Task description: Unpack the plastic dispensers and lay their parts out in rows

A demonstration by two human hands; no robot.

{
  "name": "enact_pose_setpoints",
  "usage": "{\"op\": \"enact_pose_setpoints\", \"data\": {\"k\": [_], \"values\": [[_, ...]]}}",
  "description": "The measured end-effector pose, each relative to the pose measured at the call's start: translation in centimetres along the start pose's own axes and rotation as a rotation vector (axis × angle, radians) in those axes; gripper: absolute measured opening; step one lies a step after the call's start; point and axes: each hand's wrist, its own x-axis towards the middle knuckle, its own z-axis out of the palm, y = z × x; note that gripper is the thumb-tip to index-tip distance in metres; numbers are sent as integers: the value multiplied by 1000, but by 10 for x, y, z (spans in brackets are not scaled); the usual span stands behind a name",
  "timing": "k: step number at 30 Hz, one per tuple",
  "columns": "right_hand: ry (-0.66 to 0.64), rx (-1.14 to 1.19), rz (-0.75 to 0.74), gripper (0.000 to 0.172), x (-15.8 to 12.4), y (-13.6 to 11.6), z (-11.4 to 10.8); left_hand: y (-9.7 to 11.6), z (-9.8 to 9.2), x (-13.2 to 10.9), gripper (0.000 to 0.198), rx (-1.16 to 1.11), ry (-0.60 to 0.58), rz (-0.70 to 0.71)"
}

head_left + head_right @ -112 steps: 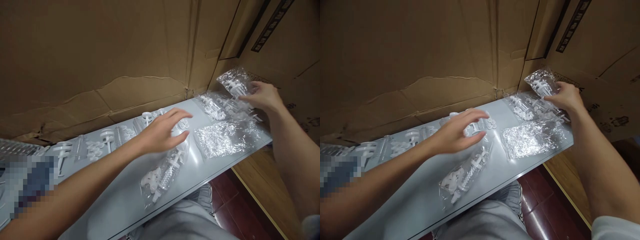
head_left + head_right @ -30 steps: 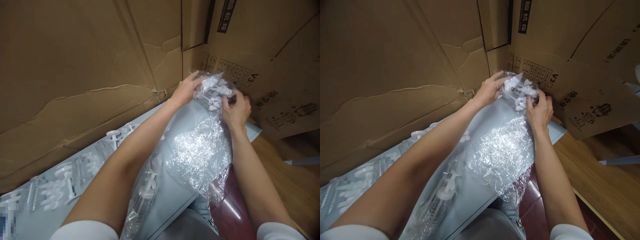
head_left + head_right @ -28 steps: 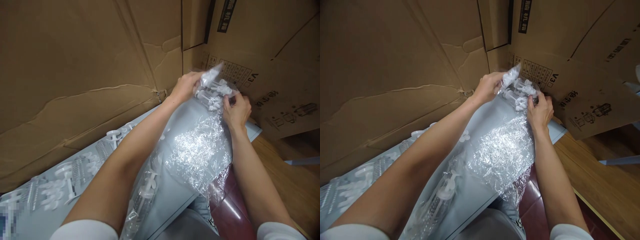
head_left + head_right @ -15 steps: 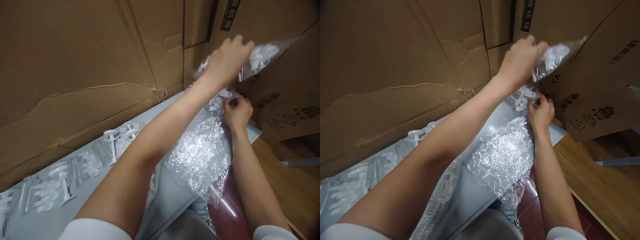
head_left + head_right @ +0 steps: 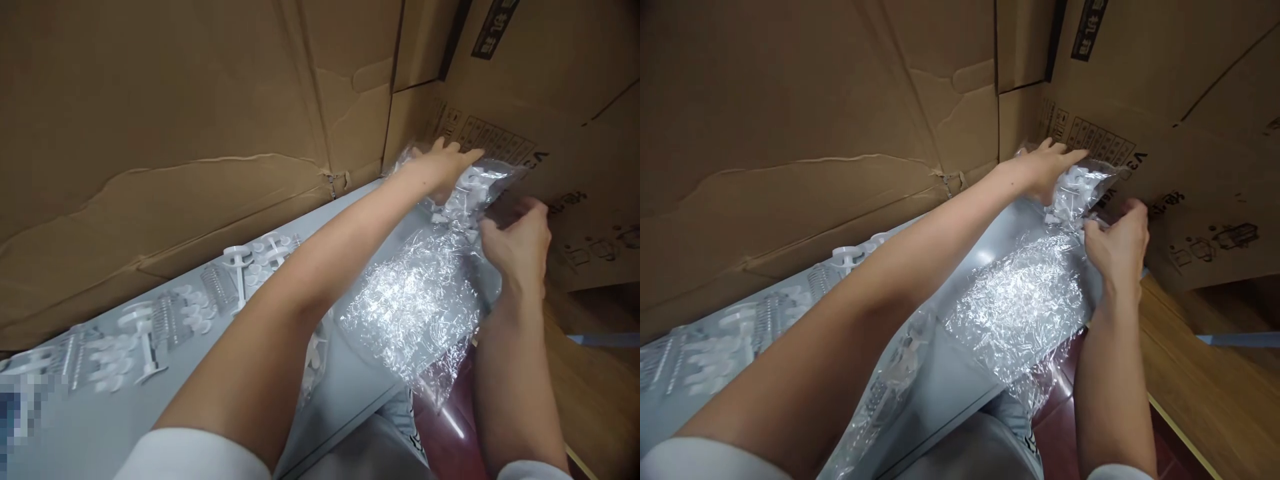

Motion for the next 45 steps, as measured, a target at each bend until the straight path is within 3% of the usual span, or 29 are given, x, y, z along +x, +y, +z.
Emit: {"op": "enact_pose_setpoints", "data": {"k": [2,3,5,8,11,15,19,22,25,27,29,31,33,35,37,39,41,45], "values": [[22,-68,-89,70,-32,4,-21,-4,13,2,120,-3,-7,-9],[8,-76,-216,62,-51,7,-31,-7,20,3,125,-3,-5,-5],[-117,-57,-395,52,-89,13,-43,-14,34,5,128,1,8,31],[-297,-123,-537,59,-129,18,-37,-28,53,0,128,39,5,120],[-314,-186,-584,59,-139,14,-10,-42,60,-9,132,81,-21,180],[-260,-229,-500,60,-129,-5,19,-57,59,-14,144,71,-99,90],[-203,-214,-453,64,-131,-22,24,-52,58,-5,137,29,-71,45],[-168,-182,-461,66,-139,-25,20,-46,43,-16,129,25,-97,-5],[-155,-149,-489,64,-147,-24,16,-51,12,-70,109,-50,-14,13],[-178,-133,-511,62,-149,-24,16,-55,-5,-134,83,-122,142,21],[-211,-128,-524,62,-148,-25,18,-50,-4,-214,61,-139,319,-52],[-226,-131,-523,64,-145,-29,20,-31,22,-298,56,-183,388,-81],[-231,-142,-523,66,-143,-35,20,-4,69,-371,64,-236,413,-159],[-225,-149,-529,67,-146,-42,16,22,123,-423,84,-197,452,-301],[-207,-146,-545,67,-155,-46,7,38,168,-452,89,-129,456,-426],[-206,-134,-578,68,-172,-47,-5,44,195,-464,72,-85,488,-493],[-254,-130,-640,71,-193,-43,-17,42,205,-469,56,-83,538,-480],[-428,-201,-756,91,-229,-27,-31,26,204,-479,43,-93,582,-383]]}}
